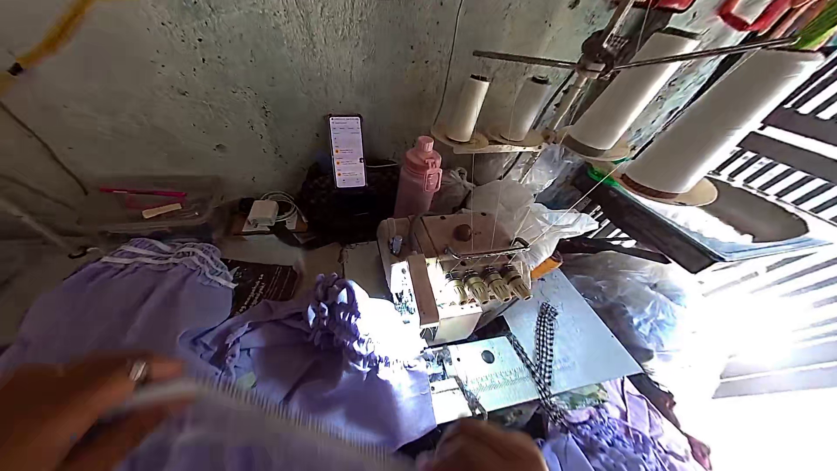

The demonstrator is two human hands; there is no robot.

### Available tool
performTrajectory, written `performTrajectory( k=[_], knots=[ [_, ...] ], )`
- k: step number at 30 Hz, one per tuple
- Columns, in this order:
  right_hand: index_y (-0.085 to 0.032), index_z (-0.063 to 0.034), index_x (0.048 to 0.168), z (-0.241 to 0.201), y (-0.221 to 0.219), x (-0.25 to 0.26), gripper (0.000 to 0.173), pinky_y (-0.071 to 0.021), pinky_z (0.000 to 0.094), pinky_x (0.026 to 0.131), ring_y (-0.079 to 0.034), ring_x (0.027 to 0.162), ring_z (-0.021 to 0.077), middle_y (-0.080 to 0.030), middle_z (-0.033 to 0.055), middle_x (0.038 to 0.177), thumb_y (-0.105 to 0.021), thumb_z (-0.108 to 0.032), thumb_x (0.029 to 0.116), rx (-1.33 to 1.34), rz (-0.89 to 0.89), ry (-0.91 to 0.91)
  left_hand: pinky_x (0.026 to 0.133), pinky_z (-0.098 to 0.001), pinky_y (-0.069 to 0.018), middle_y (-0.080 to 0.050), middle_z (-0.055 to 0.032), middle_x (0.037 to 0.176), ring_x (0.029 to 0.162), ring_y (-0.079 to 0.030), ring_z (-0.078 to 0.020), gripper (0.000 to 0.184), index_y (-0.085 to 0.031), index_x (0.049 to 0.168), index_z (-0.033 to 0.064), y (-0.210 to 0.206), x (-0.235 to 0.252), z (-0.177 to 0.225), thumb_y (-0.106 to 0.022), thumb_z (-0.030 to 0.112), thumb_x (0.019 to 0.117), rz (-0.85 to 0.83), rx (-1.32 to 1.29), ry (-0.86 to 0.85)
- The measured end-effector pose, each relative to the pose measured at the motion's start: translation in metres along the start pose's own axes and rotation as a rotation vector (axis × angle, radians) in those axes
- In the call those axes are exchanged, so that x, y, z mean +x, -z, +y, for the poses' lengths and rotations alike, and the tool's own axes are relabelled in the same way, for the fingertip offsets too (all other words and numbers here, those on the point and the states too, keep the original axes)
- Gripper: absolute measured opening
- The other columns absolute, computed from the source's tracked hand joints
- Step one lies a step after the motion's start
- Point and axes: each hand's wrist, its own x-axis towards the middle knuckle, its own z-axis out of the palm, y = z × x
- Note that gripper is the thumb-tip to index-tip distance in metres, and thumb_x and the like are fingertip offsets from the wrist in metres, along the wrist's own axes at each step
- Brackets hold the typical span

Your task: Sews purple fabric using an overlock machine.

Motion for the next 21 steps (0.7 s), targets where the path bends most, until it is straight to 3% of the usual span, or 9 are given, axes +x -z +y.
performTrajectory(
  k=[1, 3, 5, 6, 9, 12, 16, 18, 21],
  knots=[
    [-0.072, -0.0056, 0.083, 0.012, -0.008, 0.011, 0.020, -0.0506, 0.0241, 0.058, -0.061, 0.065, 0.0114, -0.067, 0.0070, 0.076, -0.076, -0.023, 0.0912, -0.167, 0.163, -0.008, 0.084, -0.0505, -0.0464, -0.068, -0.0209, 0.100, 0.092, -0.065, -0.0327, 0.031, -0.067, 0.108, -0.0003, -0.021, 0.016, -0.012, -0.058, 0.029, 0.1030, 0.207, 0.143, -0.006],
    [-0.068, -0.0096, 0.074, 0.058, -0.032, 0.038, 0.026, -0.0439, 0.0219, 0.047, -0.054, 0.055, 0.0090, -0.059, 0.0026, 0.070, -0.076, -0.031, 0.0873, -0.447, 0.431, -0.003, 0.092, -0.0675, -0.0412, -0.068, -0.0208, 0.112, 0.108, -0.063, -0.0431, 0.032, -0.070, 0.109, 0.0037, -0.070, 0.066, -0.011, -0.060, 0.030, 0.0942, 0.498, 0.214, -0.112],
    [-0.071, -0.0038, 0.076, 0.101, -0.053, 0.051, 0.023, -0.0515, 0.0340, 0.048, -0.064, 0.057, 0.0182, -0.066, 0.0093, 0.073, -0.076, -0.025, 0.0804, -0.534, 0.530, -0.071, 0.102, -0.0585, -0.0418, -0.069, -0.0127, 0.121, 0.119, -0.061, -0.0338, 0.027, -0.071, 0.108, 0.0078, -0.130, 0.112, 0.015, -0.057, 0.026, 0.0940, 0.481, -0.045, -0.246],
    [-0.073, -0.0017, 0.079, 0.114, -0.061, 0.048, 0.021, -0.0552, 0.0376, 0.052, -0.068, 0.062, 0.0205, -0.069, 0.0113, 0.078, -0.076, -0.023, 0.0807, -0.505, 0.546, -0.121, 0.103, -0.0541, -0.0449, -0.071, -0.0120, 0.120, 0.118, -0.063, -0.0313, 0.026, -0.072, 0.105, 0.0061, -0.163, 0.126, 0.026, -0.057, 0.024, 0.0940, 0.442, -0.151, -0.270],
    [-0.072, -0.0064, 0.081, 0.121, -0.067, 0.024, 0.021, -0.0532, 0.0242, 0.056, -0.064, 0.066, 0.0108, -0.065, 0.0060, 0.079, -0.072, -0.026, 0.0879, -0.412, 0.564, -0.133, 0.089, -0.0471, -0.0549, -0.074, -0.0128, 0.092, 0.095, -0.072, -0.0306, 0.035, -0.073, 0.083, 0.0035, -0.235, 0.129, 0.047, -0.051, 0.029, 0.0949, 0.564, -0.076, -0.192],
    [-0.075, -0.0117, 0.090, 0.113, -0.066, 0.002, 0.018, -0.0511, 0.0142, 0.064, -0.061, 0.075, 0.0039, -0.063, 0.0041, 0.086, -0.070, -0.029, 0.0934, -0.308, 0.492, -0.121, 0.084, -0.0374, -0.0526, -0.072, -0.0073, 0.085, 0.087, -0.068, -0.0235, 0.035, -0.070, 0.079, 0.0088, -0.234, 0.106, 0.055, -0.046, 0.026, 0.0984, 0.573, -0.082, -0.130],
    [-0.076, -0.0110, 0.087, 0.111, -0.064, 0.004, 0.013, -0.0511, 0.0085, 0.071, -0.061, 0.082, -0.0031, -0.065, 0.0072, 0.107, -0.076, -0.024, 0.0882, -0.110, 0.487, -0.117, 0.074, -0.0443, -0.0602, -0.073, -0.0144, 0.095, 0.086, -0.073, -0.0296, 0.022, -0.072, 0.085, 0.0016, -0.201, 0.115, 0.050, -0.058, 0.019, 0.0889, 0.308, -0.067, -0.188],
    [-0.076, -0.0064, 0.086, 0.110, -0.064, 0.010, 0.015, -0.0527, 0.0098, 0.073, -0.063, 0.086, -0.0026, -0.067, 0.0112, 0.115, -0.077, -0.021, 0.0879, 0.036, 0.451, -0.115, 0.068, -0.0447, -0.0596, -0.070, -0.0139, 0.086, 0.077, -0.072, -0.0296, 0.016, -0.075, 0.090, 0.0013, -0.185, 0.127, 0.049, -0.066, 0.014, 0.0848, 0.155, -0.054, -0.205],
    [-0.074, -0.0029, 0.087, 0.107, -0.058, 0.015, 0.016, -0.0510, 0.0093, 0.071, -0.062, 0.081, -0.0042, -0.070, 0.0058, 0.102, -0.075, -0.018, 0.0902, 0.221, 0.382, -0.143, 0.062, -0.0389, -0.0558, -0.065, -0.0100, 0.077, 0.068, -0.066, -0.0241, 0.013, -0.073, 0.087, 0.0045, -0.171, 0.135, 0.050, -0.066, 0.016, 0.0872, 0.036, -0.077, -0.221]
  ],
)
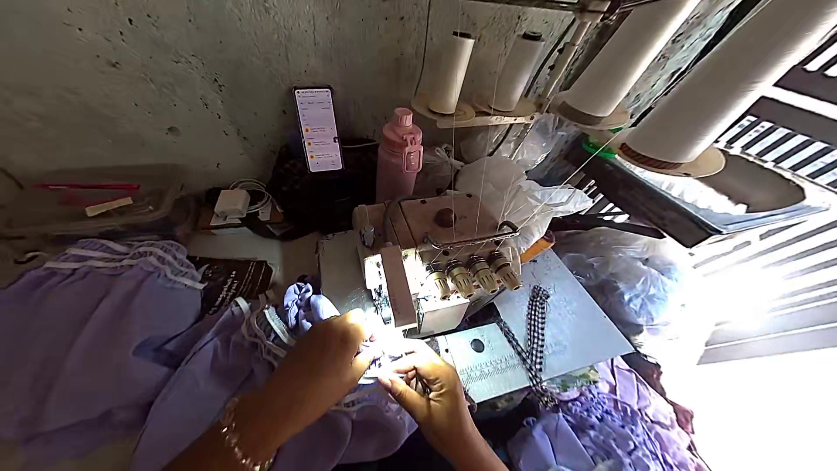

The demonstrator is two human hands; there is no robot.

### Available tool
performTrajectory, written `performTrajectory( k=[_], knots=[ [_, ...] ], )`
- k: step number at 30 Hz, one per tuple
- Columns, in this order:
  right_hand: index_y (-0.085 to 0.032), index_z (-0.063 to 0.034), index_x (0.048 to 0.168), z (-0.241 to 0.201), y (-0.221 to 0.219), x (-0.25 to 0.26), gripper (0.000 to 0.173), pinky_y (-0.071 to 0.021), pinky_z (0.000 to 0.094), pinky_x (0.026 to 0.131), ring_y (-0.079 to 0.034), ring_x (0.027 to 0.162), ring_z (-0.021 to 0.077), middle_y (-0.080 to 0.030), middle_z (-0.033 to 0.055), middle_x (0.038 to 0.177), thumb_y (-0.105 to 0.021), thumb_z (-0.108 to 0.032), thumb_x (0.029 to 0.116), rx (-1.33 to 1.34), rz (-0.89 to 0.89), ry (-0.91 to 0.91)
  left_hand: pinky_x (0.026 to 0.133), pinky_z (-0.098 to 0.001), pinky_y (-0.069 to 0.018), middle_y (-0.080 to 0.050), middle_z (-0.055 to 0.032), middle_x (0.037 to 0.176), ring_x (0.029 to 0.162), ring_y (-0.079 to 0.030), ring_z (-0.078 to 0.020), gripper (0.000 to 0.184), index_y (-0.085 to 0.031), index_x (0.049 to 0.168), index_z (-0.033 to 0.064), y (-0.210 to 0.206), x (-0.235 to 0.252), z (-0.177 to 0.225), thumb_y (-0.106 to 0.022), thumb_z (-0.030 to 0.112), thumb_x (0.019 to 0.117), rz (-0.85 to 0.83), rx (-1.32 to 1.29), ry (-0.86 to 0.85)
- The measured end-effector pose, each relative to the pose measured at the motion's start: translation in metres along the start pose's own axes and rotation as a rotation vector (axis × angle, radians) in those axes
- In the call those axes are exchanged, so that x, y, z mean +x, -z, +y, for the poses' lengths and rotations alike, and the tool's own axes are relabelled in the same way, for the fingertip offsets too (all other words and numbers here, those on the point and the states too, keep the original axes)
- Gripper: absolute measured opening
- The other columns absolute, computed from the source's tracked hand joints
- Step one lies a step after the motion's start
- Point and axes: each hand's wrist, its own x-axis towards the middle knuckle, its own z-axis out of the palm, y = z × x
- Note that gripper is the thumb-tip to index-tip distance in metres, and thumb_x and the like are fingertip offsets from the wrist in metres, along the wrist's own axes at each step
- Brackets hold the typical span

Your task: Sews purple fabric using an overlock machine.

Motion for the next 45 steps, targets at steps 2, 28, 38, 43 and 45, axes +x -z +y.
performTrajectory(
  k=[2, 28, 38, 43, 45],
  knots=[
    [-0.072, -0.0039, 0.086, -0.004, 0.002, 0.003, 0.013, -0.0472, 0.0084, 0.063, -0.056, 0.069, -0.0067, -0.069, -0.0006, 0.086, -0.075, -0.016, 0.0895, 0.053, 0.018, -0.060, 0.061, -0.0342, -0.0534, -0.065, -0.0081, 0.078, 0.066, -0.063, -0.0201, 0.016, -0.073, 0.089, 0.0056, 0.004, 0.000, 0.000, -0.063, 0.018, 0.0894, -0.022, -0.059, -0.005],
    [-0.071, -0.0042, 0.083, -0.013, 0.021, 0.022, 0.021, -0.0432, 0.0085, 0.060, -0.053, 0.064, -0.0068, -0.063, -0.0032, 0.072, -0.068, -0.023, 0.0932, -0.199, -0.006, -0.101, 0.069, -0.0388, -0.0556, -0.070, -0.0066, 0.083, 0.081, -0.069, -0.0256, 0.032, -0.069, 0.081, 0.0091, -0.010, -0.005, 0.001, -0.052, 0.033, 0.0923, 0.207, 0.056, -0.083],
    [-0.072, -0.0098, 0.077, -0.005, 0.008, 0.027, 0.017, -0.0398, 0.0186, 0.051, -0.050, 0.055, -0.0006, -0.060, -0.0056, 0.065, -0.069, -0.025, 0.0831, -0.397, 0.106, -0.120, 0.069, -0.0447, -0.0558, -0.071, -0.0122, 0.079, 0.079, -0.071, -0.0327, 0.028, -0.070, 0.083, 0.0011, -0.028, -0.005, 0.012, -0.054, 0.023, 0.0881, 0.309, 0.222, 0.089],
    [-0.064, -0.0094, 0.074, 0.006, 0.001, 0.036, 0.017, -0.0361, 0.0184, 0.049, -0.044, 0.053, 0.0000, -0.053, -0.0054, 0.065, -0.071, -0.024, 0.0759, -0.450, 0.173, -0.166, 0.082, -0.0605, -0.0437, -0.071, -0.0117, 0.100, 0.100, -0.066, -0.0376, 0.033, -0.073, 0.084, 0.0051, -0.044, 0.007, 0.000, -0.059, 0.034, 0.0784, 0.359, 0.198, 0.235],
    [-0.065, -0.0085, 0.078, 0.007, 0.001, 0.039, 0.017, -0.0365, 0.0199, 0.049, -0.045, 0.052, 0.0016, -0.053, -0.0049, 0.064, -0.071, -0.024, 0.0761, -0.491, 0.187, -0.175, 0.095, -0.0691, -0.0372, -0.071, -0.0112, 0.113, 0.112, -0.064, -0.0379, 0.037, -0.075, 0.091, 0.0059, -0.045, 0.012, -0.005, -0.063, 0.037, 0.0755, 0.359, 0.187, 0.262]
  ],
)
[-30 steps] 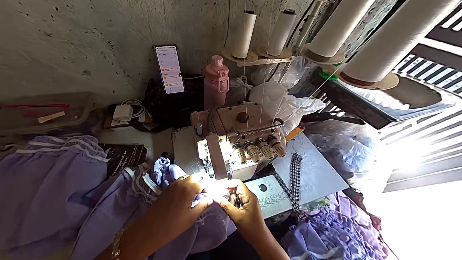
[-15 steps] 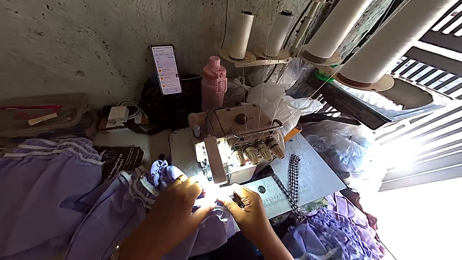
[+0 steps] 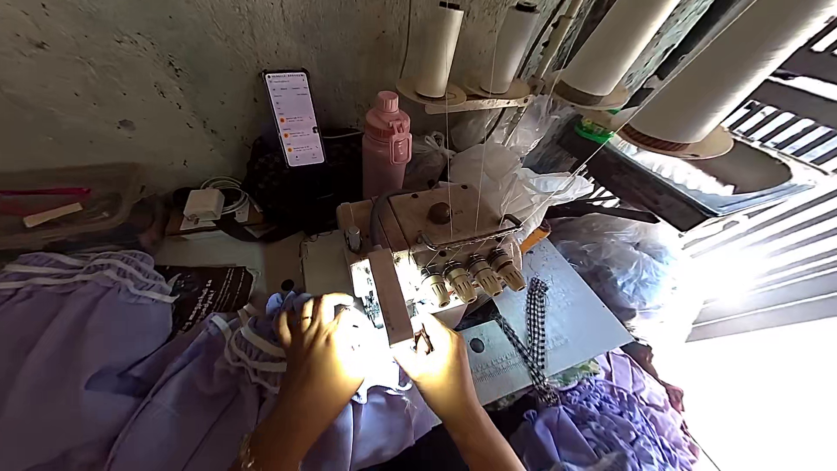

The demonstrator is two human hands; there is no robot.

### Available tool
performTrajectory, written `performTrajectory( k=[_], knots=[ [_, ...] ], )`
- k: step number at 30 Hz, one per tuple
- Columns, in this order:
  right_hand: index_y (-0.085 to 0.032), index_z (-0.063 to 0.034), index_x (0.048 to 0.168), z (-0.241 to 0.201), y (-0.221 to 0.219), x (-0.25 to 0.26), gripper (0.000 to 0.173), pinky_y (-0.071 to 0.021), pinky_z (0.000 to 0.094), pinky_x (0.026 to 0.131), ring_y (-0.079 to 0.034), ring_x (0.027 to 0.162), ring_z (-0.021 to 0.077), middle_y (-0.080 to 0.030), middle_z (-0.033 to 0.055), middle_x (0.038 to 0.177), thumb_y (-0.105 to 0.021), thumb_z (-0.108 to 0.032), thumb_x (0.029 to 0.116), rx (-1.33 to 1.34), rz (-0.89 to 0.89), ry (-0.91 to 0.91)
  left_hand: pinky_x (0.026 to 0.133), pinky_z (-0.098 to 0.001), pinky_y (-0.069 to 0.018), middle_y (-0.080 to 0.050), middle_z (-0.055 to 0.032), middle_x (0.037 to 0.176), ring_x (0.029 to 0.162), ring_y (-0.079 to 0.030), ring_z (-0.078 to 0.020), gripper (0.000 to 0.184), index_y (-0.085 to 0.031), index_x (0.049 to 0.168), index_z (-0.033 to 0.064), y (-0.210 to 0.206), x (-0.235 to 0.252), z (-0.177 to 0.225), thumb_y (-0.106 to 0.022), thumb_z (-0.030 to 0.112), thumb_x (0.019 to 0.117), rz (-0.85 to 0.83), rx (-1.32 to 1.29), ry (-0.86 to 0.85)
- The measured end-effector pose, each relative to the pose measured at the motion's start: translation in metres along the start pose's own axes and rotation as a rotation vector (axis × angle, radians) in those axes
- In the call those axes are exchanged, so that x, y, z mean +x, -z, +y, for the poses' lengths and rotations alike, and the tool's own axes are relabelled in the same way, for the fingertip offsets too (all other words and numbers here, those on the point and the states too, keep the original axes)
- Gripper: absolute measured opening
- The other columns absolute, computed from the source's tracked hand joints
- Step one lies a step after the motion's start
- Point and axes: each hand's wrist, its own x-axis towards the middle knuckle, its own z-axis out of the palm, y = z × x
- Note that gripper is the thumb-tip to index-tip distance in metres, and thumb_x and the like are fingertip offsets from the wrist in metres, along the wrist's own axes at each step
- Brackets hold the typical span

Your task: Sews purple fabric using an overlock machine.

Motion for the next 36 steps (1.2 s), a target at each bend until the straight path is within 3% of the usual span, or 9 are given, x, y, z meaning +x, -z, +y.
performTrajectory(
  k=[4, 8, 10, 14, 19, 32, 36],
  knots=[
    [-0.074, -0.0056, 0.082, -0.005, -0.004, 0.009, 0.023, -0.0459, 0.0328, 0.048, -0.061, 0.055, 0.0140, -0.066, 0.0034, 0.067, -0.067, -0.027, 0.0823, -0.183, 0.113, 0.115, 0.103, -0.0803, -0.0234, -0.067, -0.0166, 0.123, 0.125, -0.059, -0.0426, 0.041, -0.073, 0.103, 0.0017, -0.003, 0.012, 0.001, -0.065, 0.033, 0.0777, -0.086, -0.026, 0.052],
    [-0.073, -0.0058, 0.085, -0.004, -0.006, 0.009, 0.021, -0.0455, 0.0331, 0.047, -0.060, 0.054, 0.0136, -0.064, 0.0024, 0.065, -0.069, -0.026, 0.0804, -0.190, 0.121, 0.092, 0.108, -0.0828, -0.0110, -0.057, -0.0207, 0.143, 0.142, -0.043, -0.0461, 0.050, -0.069, 0.119, 0.0001, 0.000, 0.012, 0.001, -0.069, 0.031, 0.0792, -0.203, -0.042, 0.129],
    [-0.072, -0.0054, 0.085, -0.004, -0.006, 0.010, 0.020, -0.0465, 0.0332, 0.048, -0.061, 0.055, 0.0140, -0.065, 0.0029, 0.065, -0.070, -0.024, 0.0791, -0.175, 0.114, 0.084, 0.108, -0.0830, -0.0099, -0.055, -0.0181, 0.148, 0.147, -0.037, -0.0447, 0.055, -0.068, 0.126, 0.0039, 0.000, 0.012, -0.001, -0.066, 0.035, 0.0813, -0.212, -0.030, 0.130],
    [-0.073, -0.0052, 0.083, -0.002, -0.006, 0.011, 0.019, -0.0465, 0.0337, 0.049, -0.062, 0.056, 0.0144, -0.066, 0.0034, 0.065, -0.071, -0.024, 0.0786, -0.162, 0.119, 0.088, 0.109, -0.0822, -0.0075, -0.054, -0.0187, 0.149, 0.149, -0.034, -0.0451, 0.048, -0.069, 0.123, 0.0028, -0.001, 0.013, -0.002, -0.065, 0.033, 0.0858, -0.217, -0.046, 0.133],
    [-0.073, -0.0056, 0.082, -0.001, -0.008, 0.011, 0.017, -0.0456, 0.0344, 0.048, -0.060, 0.055, 0.0151, -0.064, 0.0034, 0.063, -0.072, -0.022, 0.0774, -0.189, 0.128, 0.084, 0.108, -0.0830, -0.0066, -0.051, -0.0215, 0.150, 0.150, -0.031, -0.0461, 0.044, -0.069, 0.119, 0.0020, -0.001, 0.015, -0.005, -0.067, 0.028, 0.0844, -0.208, -0.032, 0.121],
    [-0.070, -0.0063, 0.079, -0.002, -0.007, 0.012, 0.017, -0.0431, 0.0362, 0.047, -0.060, 0.054, 0.0168, -0.061, 0.0032, 0.060, -0.072, -0.022, 0.0734, -0.228, 0.119, 0.079, 0.110, -0.0817, -0.0032, -0.049, -0.0203, 0.152, 0.151, -0.030, -0.0436, 0.044, -0.068, 0.122, 0.0032, -0.001, 0.020, -0.009, -0.073, 0.019, 0.0817, -0.243, -0.040, 0.137],
    [-0.068, -0.0075, 0.077, -0.003, -0.008, 0.013, 0.016, -0.0422, 0.0362, 0.047, -0.059, 0.054, 0.0167, -0.059, 0.0022, 0.059, -0.072, -0.023, 0.0747, -0.231, 0.116, 0.073, 0.110, -0.0821, -0.0071, -0.051, -0.0221, 0.149, 0.148, -0.035, -0.0441, 0.044, -0.066, 0.123, -0.0004, 0.001, 0.023, -0.013, -0.072, 0.012, 0.0807, -0.233, -0.052, 0.126]
  ],
)
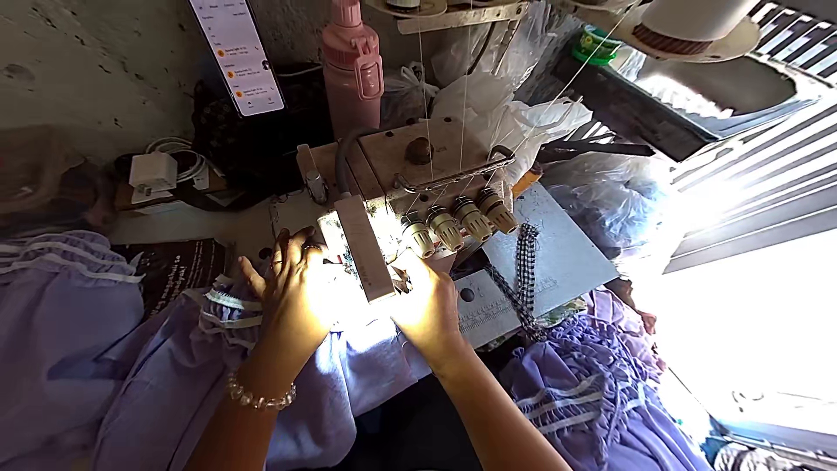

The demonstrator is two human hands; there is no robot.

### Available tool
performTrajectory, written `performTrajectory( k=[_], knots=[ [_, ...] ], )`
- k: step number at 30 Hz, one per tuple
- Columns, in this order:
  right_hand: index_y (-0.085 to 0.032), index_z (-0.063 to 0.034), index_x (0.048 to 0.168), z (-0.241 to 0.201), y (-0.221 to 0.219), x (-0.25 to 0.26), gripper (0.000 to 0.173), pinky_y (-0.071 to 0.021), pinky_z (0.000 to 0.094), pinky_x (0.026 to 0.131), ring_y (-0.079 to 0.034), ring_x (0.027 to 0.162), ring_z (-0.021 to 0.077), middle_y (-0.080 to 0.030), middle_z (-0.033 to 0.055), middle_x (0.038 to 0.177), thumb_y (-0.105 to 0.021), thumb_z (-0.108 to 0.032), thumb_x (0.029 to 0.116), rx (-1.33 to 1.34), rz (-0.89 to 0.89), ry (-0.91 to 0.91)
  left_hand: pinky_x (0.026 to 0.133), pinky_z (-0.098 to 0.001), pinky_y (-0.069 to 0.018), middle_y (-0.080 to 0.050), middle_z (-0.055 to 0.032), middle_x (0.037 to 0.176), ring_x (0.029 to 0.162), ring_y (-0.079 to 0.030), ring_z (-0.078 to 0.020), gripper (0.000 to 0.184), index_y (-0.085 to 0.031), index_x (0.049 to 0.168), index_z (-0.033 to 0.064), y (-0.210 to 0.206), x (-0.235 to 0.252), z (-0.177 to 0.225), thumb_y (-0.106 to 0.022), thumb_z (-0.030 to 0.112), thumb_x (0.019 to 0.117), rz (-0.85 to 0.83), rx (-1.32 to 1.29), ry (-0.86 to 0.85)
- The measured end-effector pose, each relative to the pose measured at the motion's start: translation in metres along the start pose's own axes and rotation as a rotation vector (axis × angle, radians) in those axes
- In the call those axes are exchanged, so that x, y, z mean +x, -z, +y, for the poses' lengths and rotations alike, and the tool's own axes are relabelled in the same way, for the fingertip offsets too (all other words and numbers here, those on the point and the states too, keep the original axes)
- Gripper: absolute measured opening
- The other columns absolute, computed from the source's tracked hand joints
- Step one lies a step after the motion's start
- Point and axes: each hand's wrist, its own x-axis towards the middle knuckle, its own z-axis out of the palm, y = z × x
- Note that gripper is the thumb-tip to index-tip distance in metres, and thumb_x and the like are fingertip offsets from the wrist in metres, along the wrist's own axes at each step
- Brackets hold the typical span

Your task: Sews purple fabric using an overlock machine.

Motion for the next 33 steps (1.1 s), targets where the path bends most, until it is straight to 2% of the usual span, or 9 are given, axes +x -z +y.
performTrajectory(
  k=[2, 4, 7, 10, 16, 21, 26, 30, 33],
  knots=[
    [-0.070, -0.0073, 0.078, -0.001, 0.001, 0.001, 0.016, -0.0438, 0.0377, 0.048, -0.061, 0.055, 0.0179, -0.061, 0.0031, 0.060, -0.073, -0.023, 0.0751, 0.000, -0.008, -0.012, 0.109, -0.0834, -0.0051, -0.046, -0.0247, 0.154, 0.151, -0.029, -0.0463, 0.044, -0.060, 0.132, -0.0043, 0.006, 0.009, -0.012, -0.065, 0.006, 0.0888, -0.066, -0.154, 0.000],
    [-0.070, -0.0077, 0.079, -0.003, 0.002, 0.001, 0.016, -0.0442, 0.0383, 0.049, -0.061, 0.056, 0.0182, -0.062, 0.0033, 0.061, -0.072, -0.023, 0.0761, -0.001, -0.018, -0.024, 0.111, -0.0821, 0.0006, -0.037, -0.0117, 0.164, 0.157, -0.017, -0.0378, 0.044, -0.062, 0.138, 0.0081, 0.007, 0.025, -0.029, -0.056, 0.028, 0.0992, -0.157, -0.291, 0.028],
    [-0.070, -0.0074, 0.078, -0.003, 0.001, 0.001, 0.018, -0.0430, 0.0378, 0.048, -0.059, 0.054, 0.0177, -0.060, 0.0030, 0.060, -0.071, -0.025, 0.0767, -0.008, -0.006, -0.024, 0.110, -0.0819, 0.0029, -0.043, -0.0082, 0.161, 0.157, -0.013, -0.0368, 0.033, -0.074, 0.118, 0.0074, 0.003, 0.038, -0.038, -0.071, 0.028, 0.0929, -0.163, -0.366, -0.013],
    [-0.070, -0.0072, 0.079, -0.005, 0.002, 0.001, 0.017, -0.0438, 0.0386, 0.048, -0.061, 0.055, 0.0188, -0.062, 0.0038, 0.061, -0.070, -0.024, 0.0785, -0.016, -0.012, -0.025, 0.108, -0.0838, -0.0036, -0.063, -0.0140, 0.139, 0.149, -0.033, -0.0417, 0.021, -0.077, 0.096, 0.0051, 0.002, 0.034, -0.031, -0.070, 0.023, 0.0890, -0.052, -0.288, -0.109],
    [-0.070, -0.0084, 0.080, -0.002, 0.002, 0.000, 0.017, -0.0433, 0.0382, 0.048, -0.060, 0.054, 0.0181, -0.060, 0.0029, 0.060, -0.070, -0.025, 0.0799, -0.008, -0.023, -0.021, 0.107, -0.0785, -0.0211, -0.064, -0.0269, 0.120, 0.123, -0.058, -0.0459, 0.023, -0.065, 0.110, -0.0056, 0.001, 0.014, -0.014, -0.052, 0.011, 0.1014, 0.163, -0.076, -0.086],
    [-0.072, -0.0075, 0.087, 0.006, 0.009, -0.010, 0.016, -0.0446, 0.0344, 0.050, -0.057, 0.055, 0.0134, -0.062, 0.0014, 0.064, -0.069, -0.023, 0.0834, 0.032, -0.028, 0.018, 0.079, -0.0244, -0.0515, -0.065, -0.0055, 0.098, 0.084, -0.060, -0.0014, 0.028, -0.056, 0.119, -0.0021, 0.000, 0.005, -0.015, -0.038, 0.018, 0.1097, 0.164, -0.643, 0.057],
    [-0.070, -0.0028, 0.092, 0.008, 0.030, -0.020, 0.013, -0.0448, 0.0171, 0.058, -0.054, 0.065, 0.0026, -0.068, 0.0047, 0.087, -0.070, -0.014, 0.0867, 0.109, -0.010, 0.174, 0.094, -0.0629, -0.0376, -0.067, -0.0203, 0.103, 0.105, -0.063, -0.0371, 0.026, -0.064, 0.112, -0.0023, 0.002, 0.008, -0.015, -0.051, 0.018, 0.1033, 0.060, -0.316, -0.106],
    [-0.070, -0.0010, 0.089, -0.006, 0.040, -0.021, 0.016, -0.0380, 0.0083, 0.058, -0.048, 0.066, -0.0049, -0.064, 0.0036, 0.087, -0.070, -0.016, 0.0917, 0.177, -0.059, 0.264, 0.098, -0.0684, -0.0367, -0.071, -0.0192, 0.105, 0.106, -0.064, -0.0382, 0.030, -0.070, 0.113, 0.0031, 0.035, 0.038, -0.014, -0.067, 0.029, 0.0982, -0.357, -0.214, -0.092],
    [-0.072, -0.0011, 0.091, -0.011, 0.039, -0.021, 0.015, -0.0370, 0.0070, 0.059, -0.047, 0.067, -0.0068, -0.063, 0.0020, 0.087, -0.071, -0.016, 0.0921, 0.202, -0.093, 0.284, 0.060, -0.0300, -0.0495, -0.067, 0.0082, 0.073, 0.064, -0.060, -0.0031, 0.025, -0.075, 0.086, 0.0224, 0.011, 0.079, -0.056, -0.075, 0.047, 0.0838, -0.384, -0.294, -0.366]
  ],
)
